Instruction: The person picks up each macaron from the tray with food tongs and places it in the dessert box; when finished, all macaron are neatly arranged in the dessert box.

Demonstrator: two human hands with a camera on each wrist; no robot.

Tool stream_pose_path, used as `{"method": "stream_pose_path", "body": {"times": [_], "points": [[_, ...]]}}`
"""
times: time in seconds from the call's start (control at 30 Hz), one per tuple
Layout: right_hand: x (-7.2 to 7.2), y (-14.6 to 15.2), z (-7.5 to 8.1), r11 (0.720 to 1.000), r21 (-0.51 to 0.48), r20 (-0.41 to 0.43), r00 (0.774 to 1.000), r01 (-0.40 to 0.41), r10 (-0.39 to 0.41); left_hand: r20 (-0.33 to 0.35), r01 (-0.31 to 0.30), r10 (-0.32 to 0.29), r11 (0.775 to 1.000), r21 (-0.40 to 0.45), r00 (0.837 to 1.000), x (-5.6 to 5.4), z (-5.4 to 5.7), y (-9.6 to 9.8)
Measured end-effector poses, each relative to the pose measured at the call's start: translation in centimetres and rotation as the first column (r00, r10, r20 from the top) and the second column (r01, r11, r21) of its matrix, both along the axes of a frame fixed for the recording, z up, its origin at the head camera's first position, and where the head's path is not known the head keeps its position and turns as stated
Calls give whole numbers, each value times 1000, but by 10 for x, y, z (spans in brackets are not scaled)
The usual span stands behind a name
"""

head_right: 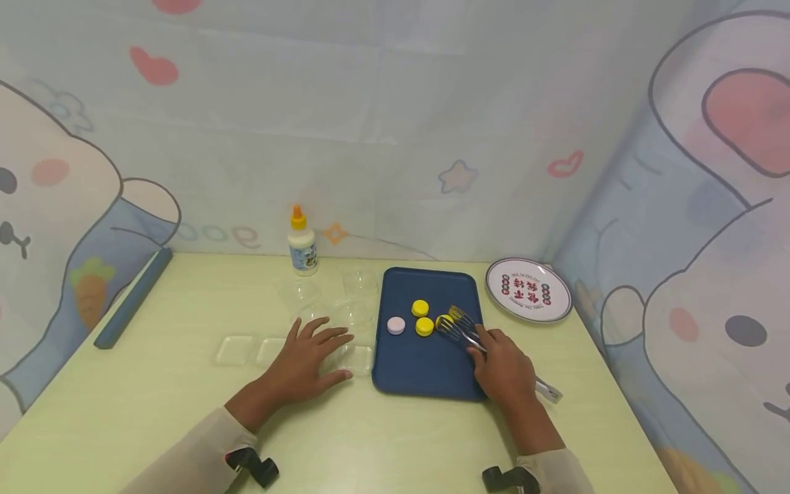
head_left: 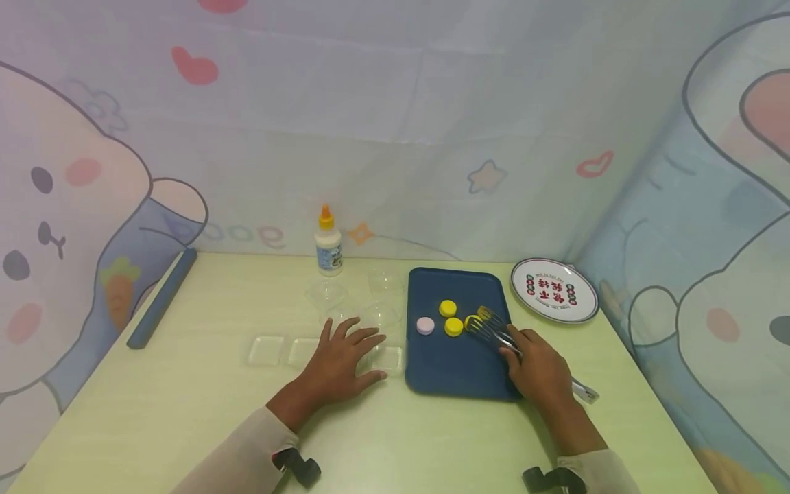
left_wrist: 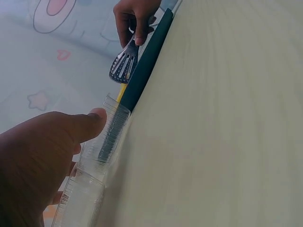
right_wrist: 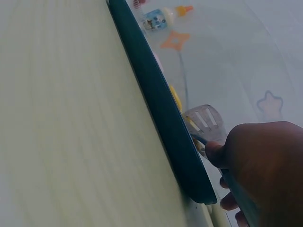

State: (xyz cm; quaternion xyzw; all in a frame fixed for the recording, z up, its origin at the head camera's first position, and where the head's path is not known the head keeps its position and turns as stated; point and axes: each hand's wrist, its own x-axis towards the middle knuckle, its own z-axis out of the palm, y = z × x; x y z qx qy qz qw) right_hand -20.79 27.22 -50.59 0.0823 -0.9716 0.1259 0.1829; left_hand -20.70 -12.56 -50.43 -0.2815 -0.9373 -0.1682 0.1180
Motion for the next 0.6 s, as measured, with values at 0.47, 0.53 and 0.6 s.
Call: {"method": "stream_pose_path", "body": {"times": [0.47,0.53,0.6], "points": [[6,-7,3,998,-55,-194,981,-16,5,-24,-19,20,1000,5,1000,0,-4,0],[7,-10,3,998,-54,-216,976,-34,21,-19,-18,18,1000,3,1000,0,-3,-1],[8,-12,2,997,-50,-225,973,-54,41,-11,-14,14,1000,1,1000,0,-2,0]]}}
